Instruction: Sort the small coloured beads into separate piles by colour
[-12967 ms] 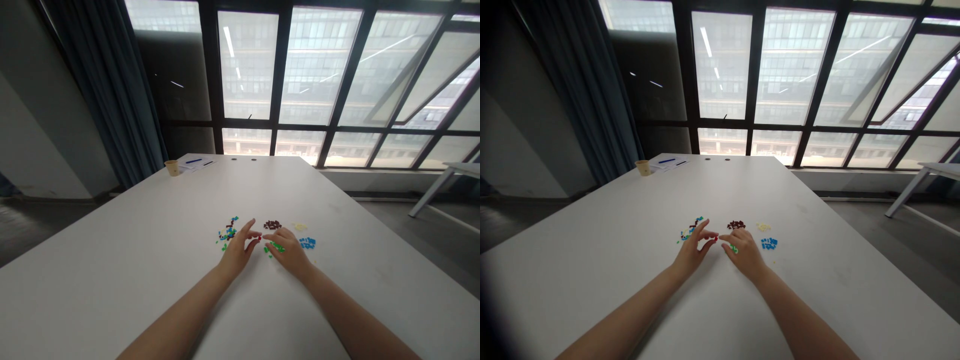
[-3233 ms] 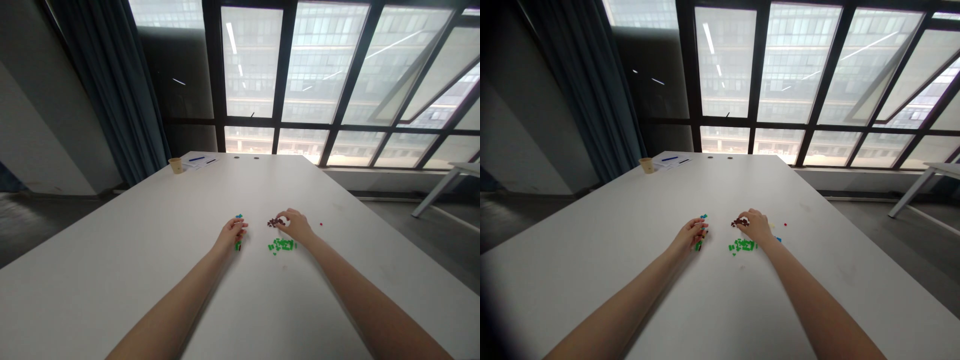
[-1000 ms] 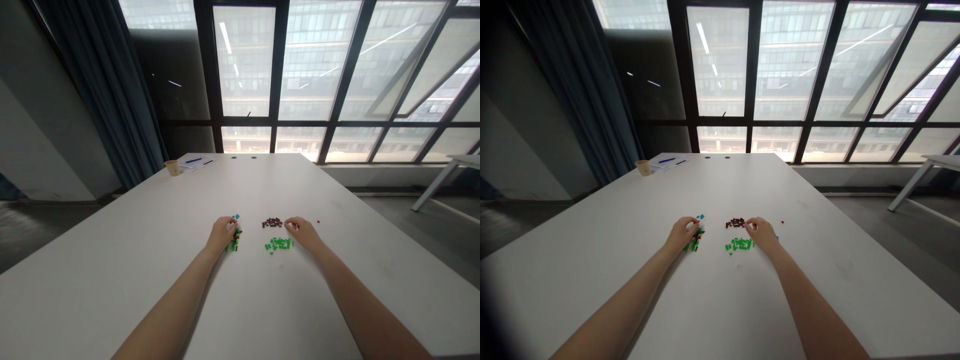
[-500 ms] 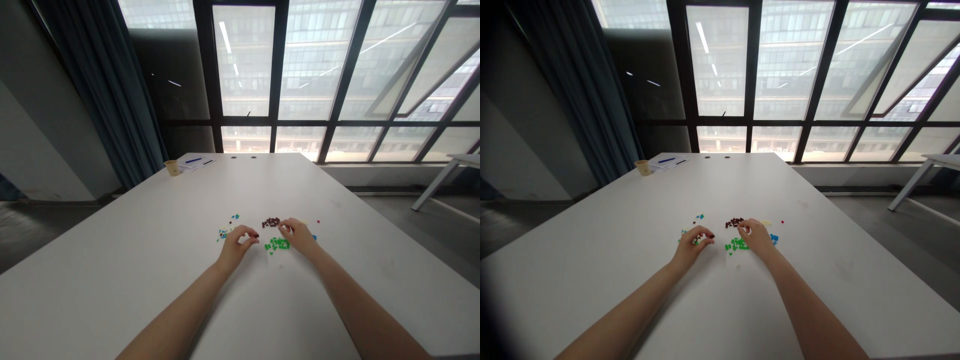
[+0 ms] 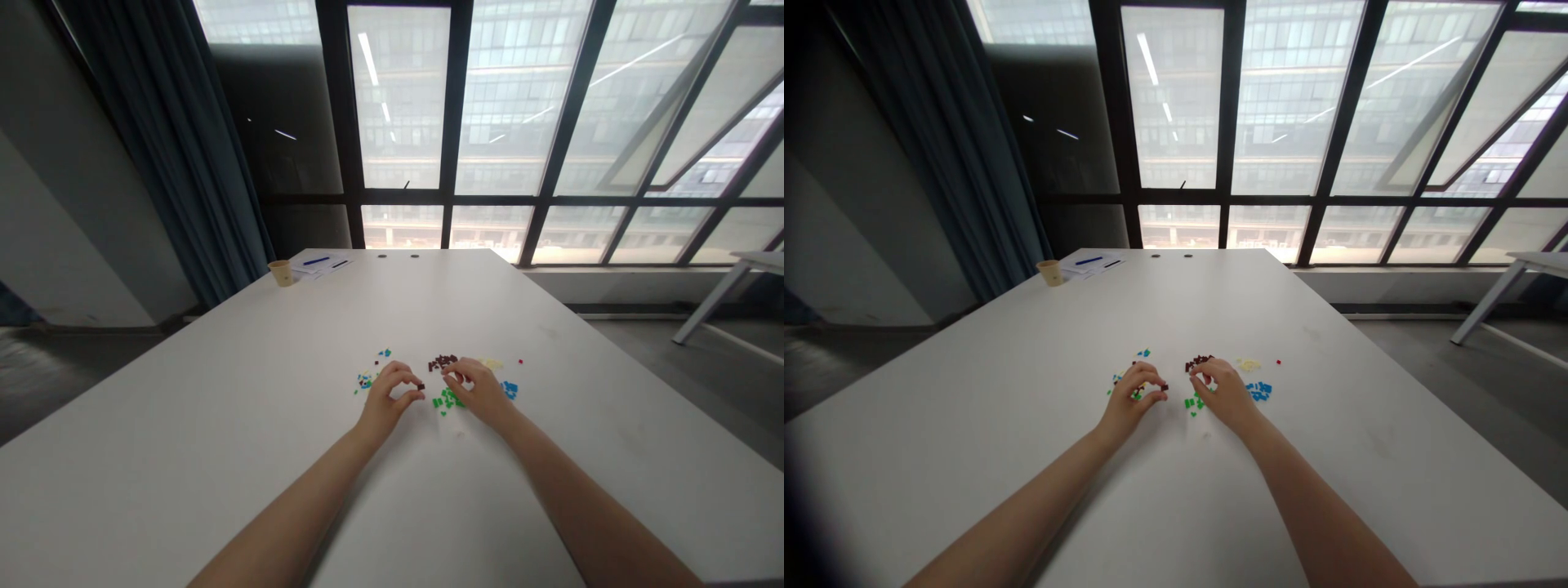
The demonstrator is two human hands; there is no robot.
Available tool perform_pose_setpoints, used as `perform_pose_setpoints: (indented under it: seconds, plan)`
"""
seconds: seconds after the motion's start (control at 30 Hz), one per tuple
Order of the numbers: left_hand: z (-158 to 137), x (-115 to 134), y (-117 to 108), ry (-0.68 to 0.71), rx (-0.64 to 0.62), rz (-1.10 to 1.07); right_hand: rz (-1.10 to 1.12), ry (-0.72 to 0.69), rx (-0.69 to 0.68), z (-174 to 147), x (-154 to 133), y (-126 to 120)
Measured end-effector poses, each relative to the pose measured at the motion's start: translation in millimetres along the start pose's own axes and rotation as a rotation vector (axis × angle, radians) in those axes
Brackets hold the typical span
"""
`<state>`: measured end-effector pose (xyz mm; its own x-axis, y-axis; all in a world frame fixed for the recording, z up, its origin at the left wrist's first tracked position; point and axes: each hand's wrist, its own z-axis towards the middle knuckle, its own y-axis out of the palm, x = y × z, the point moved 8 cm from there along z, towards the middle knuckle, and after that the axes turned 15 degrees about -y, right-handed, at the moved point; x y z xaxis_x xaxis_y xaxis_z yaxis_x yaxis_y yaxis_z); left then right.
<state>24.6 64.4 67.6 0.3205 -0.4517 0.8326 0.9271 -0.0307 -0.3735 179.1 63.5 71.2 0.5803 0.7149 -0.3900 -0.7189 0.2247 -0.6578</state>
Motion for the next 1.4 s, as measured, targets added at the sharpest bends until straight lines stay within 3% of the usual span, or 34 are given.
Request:
perform_pose_setpoints:
  seconds: [0.17,0.33,0.53,0.7,0.87,1.0,1.1,1.27,1.4]
  plan:
    - [2.4,-4.8,-1.0,-0.060,0.007,-0.057,0.044,-0.124,0.005,3.3,-25.7,2.0]
    - [5.8,-23.9,15.5,-0.215,-0.157,-0.188,0.053,-0.212,-0.046,2.4,-38.6,12.4]
    - [2.8,-36.2,30.7,-0.308,-0.313,-0.330,0.049,-0.211,-0.067,0.8,-39.8,20.4]
    - [1.2,-46.8,38.6,-0.419,-0.379,-0.445,0.102,-0.204,-0.156,1.4,-42.4,22.5]
    - [2.1,-51.7,39.0,-0.440,-0.402,-0.445,0.167,-0.152,-0.197,2.6,-33.8,28.0]
    - [3.1,-55.7,36.2,-0.462,-0.362,-0.433,0.179,-0.107,-0.213,6.3,-29.1,32.3]
    - [4.8,-64.3,29.2,-0.533,-0.257,-0.399,0.157,-0.057,-0.230,11.8,-16.8,35.2]
    - [11.1,-83.0,4.3,-0.589,-0.029,-0.371,-0.011,0.133,-0.196,27.1,37.0,38.2]
    - [16.1,-99.7,-10.9,-0.635,0.044,-0.416,-0.238,0.304,-0.263,36.8,74.8,49.2]
